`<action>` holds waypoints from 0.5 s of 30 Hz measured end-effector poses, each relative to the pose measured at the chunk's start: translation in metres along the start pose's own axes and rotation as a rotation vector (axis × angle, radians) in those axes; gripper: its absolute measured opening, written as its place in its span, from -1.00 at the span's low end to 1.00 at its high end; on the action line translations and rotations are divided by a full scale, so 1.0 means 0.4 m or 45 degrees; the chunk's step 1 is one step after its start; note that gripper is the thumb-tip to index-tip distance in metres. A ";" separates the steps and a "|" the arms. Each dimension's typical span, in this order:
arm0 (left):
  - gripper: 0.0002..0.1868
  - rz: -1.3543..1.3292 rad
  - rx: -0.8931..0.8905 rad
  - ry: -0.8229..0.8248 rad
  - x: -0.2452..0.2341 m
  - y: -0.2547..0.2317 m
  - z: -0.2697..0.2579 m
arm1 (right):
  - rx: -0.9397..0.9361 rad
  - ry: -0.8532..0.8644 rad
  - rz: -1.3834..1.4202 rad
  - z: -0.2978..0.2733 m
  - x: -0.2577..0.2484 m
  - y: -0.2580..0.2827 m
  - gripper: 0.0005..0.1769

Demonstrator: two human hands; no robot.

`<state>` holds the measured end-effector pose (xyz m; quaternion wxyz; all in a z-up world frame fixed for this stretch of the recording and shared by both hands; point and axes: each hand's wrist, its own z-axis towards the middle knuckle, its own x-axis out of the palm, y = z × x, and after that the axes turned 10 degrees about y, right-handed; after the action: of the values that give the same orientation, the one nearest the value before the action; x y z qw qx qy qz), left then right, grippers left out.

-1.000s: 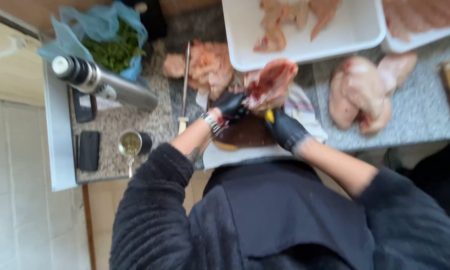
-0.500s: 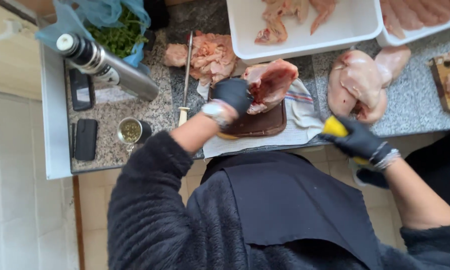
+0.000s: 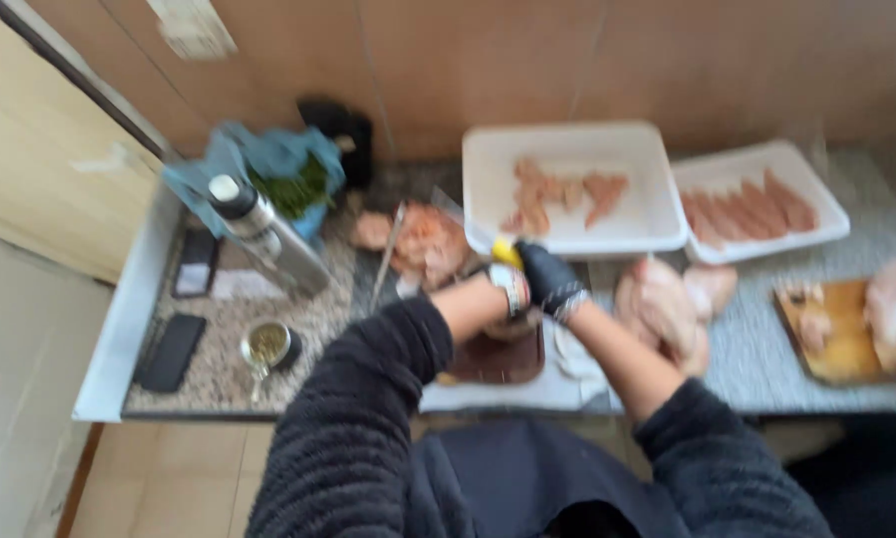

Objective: Deboning and filleting whole raw chicken breasts on a cutting board using a knife.

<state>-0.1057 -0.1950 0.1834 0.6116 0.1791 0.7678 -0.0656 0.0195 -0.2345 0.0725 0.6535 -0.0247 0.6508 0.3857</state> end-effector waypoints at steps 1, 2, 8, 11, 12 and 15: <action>-0.78 0.031 -0.019 0.001 0.006 0.009 -0.002 | -0.025 -0.025 -0.008 0.014 0.041 -0.006 -0.50; -0.78 0.061 -0.039 0.002 0.011 0.020 0.001 | 0.227 -0.069 0.738 0.034 0.084 -0.017 -0.64; -0.76 0.153 -0.103 0.074 0.205 0.196 0.119 | 0.118 -0.061 -0.273 0.023 0.091 0.022 -0.73; -0.75 0.201 -0.129 0.141 0.409 0.092 0.093 | 0.281 0.046 -0.196 0.017 -0.016 0.162 -0.62; -0.75 0.215 -0.131 0.174 0.472 0.001 0.052 | 0.361 0.163 -0.239 0.006 -0.048 0.201 -0.62; -0.74 0.291 -0.126 0.241 0.494 0.048 0.042 | 0.256 0.229 -0.085 -0.042 0.053 0.151 -0.55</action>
<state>-0.1206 -0.1442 -0.0089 0.5481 0.2404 0.7989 0.0596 -0.0301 -0.1910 0.0800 0.6042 -0.0151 0.7408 0.2930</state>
